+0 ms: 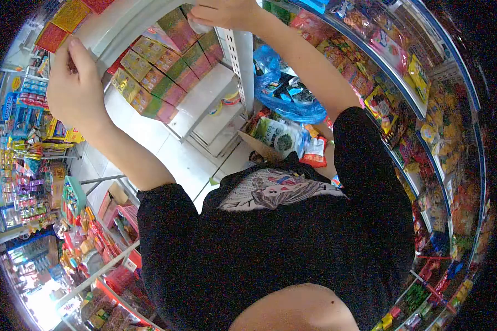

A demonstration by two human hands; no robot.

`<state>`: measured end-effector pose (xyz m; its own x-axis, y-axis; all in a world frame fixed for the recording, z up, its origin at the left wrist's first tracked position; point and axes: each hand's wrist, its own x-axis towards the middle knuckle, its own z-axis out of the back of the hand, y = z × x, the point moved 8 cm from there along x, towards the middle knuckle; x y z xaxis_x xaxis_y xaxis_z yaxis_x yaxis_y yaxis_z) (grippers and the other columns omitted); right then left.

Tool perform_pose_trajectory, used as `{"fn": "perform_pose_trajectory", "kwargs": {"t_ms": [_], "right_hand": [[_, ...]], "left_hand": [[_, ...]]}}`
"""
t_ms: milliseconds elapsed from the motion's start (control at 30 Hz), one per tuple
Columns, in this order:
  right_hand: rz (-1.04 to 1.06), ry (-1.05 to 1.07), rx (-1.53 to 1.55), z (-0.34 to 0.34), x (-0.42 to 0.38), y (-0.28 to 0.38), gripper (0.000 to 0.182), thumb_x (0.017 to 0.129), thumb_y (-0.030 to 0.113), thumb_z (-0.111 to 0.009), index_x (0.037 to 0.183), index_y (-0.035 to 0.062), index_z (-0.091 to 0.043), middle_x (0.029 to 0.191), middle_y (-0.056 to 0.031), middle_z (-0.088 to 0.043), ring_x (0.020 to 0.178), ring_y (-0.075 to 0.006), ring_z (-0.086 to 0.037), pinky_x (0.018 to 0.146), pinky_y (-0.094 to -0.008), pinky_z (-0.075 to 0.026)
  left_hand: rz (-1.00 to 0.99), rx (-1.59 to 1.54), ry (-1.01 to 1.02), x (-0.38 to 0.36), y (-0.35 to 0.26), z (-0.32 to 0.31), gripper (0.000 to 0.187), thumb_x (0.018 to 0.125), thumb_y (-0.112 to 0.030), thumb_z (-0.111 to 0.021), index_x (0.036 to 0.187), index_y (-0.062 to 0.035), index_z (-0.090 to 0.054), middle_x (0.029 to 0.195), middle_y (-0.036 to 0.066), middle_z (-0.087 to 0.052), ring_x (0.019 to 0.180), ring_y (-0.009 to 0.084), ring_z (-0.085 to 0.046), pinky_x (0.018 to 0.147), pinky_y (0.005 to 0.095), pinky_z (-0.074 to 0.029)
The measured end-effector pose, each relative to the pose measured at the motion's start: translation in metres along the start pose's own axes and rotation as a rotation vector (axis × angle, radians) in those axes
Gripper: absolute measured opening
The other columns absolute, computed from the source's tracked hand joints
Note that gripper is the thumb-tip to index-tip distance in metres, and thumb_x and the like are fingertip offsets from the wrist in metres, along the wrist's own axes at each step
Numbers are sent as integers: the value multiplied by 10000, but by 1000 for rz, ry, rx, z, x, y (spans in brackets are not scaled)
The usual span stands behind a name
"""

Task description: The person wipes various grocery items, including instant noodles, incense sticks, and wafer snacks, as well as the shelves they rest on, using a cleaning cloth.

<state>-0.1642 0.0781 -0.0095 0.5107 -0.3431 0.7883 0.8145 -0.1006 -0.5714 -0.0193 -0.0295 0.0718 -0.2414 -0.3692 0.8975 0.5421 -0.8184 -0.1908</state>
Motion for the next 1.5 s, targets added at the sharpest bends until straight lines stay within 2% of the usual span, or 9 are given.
{"fn": "perform_pose_trajectory", "kwargs": {"t_ms": [333,633,700,733,867,1233,1300,1367,1500], "right_hand": [[-767,1155,367,-43,-260,91,223,697,294,-427,748,95,-517,652,-80,-528,600,-263,-531,490,-368,-428],[-2273,1255,-93,455,-486,329,233,671,209,-478,666,-5,-567,609,-148,-540,597,-287,-528,556,-355,-420],[-1761,1556,22,577,-555,460,194,637,274,-535,711,97,-567,666,-118,-542,644,-269,-534,539,-356,-429],[-2491,896,-115,661,-592,538,228,643,283,-541,624,57,-559,603,-112,-534,573,-227,-527,498,-338,-408],[-3181,215,-576,741,-464,652,235,702,219,-509,691,-14,-539,618,-63,-526,473,-155,-484,426,-306,-404],[-2919,232,-528,693,-445,615,302,669,276,-520,592,-16,-521,478,-43,-451,464,-112,-399,439,-262,-335],[-2917,-145,-536,702,-494,614,287,665,259,-512,616,-24,-525,496,-47,-455,465,-119,-400,437,-260,-333],[-2771,-101,-600,710,-509,580,281,663,247,-504,638,-32,-530,526,-56,-477,470,-122,-410,451,-268,-343],[-2681,280,-312,691,-485,488,346,681,300,-503,737,-39,-541,613,-85,-513,549,-153,-452,528,-278,-369]], "left_hand": [[-98,124,19,-3,-3,3,330,712,-399,-405,805,-140,-587,713,82,-574,654,263,-547,540,331,-412],[-208,187,105,8,5,-11,407,686,-405,-405,813,-58,-576,788,143,-563,732,305,-529,618,373,-405],[-327,11,76,14,7,-13,411,677,-404,-405,787,-49,-580,783,141,-566,723,313,-528,625,380,-402],[-272,58,105,17,11,-16,419,669,-415,-408,779,-50,-581,776,139,-568,723,313,-528,630,383,-400],[-239,167,140,14,5,-20,455,640,-452,-419,779,-48,-578,752,126,-574,725,302,-530,649,389,-393],[-367,576,694,11,-2,-61,559,651,-528,-406,871,-37,-558,877,170,-541,838,296,-507,714,368,-378],[-257,-161,1170,-54,-14,-86,471,700,-450,-418,864,-28,-548,862,180,-535,806,291,-502,704,351,-373],[-835,-215,1138,-151,-55,-66,392,744,-366,-406,880,-18,-526,843,137,-544,771,238,-501,683,325,-372],[-117,-672,1713,-386,-66,-3,397,738,-389,-401,954,-75,-510,872,53,-536,767,136,-500,699,275,-372]]}}
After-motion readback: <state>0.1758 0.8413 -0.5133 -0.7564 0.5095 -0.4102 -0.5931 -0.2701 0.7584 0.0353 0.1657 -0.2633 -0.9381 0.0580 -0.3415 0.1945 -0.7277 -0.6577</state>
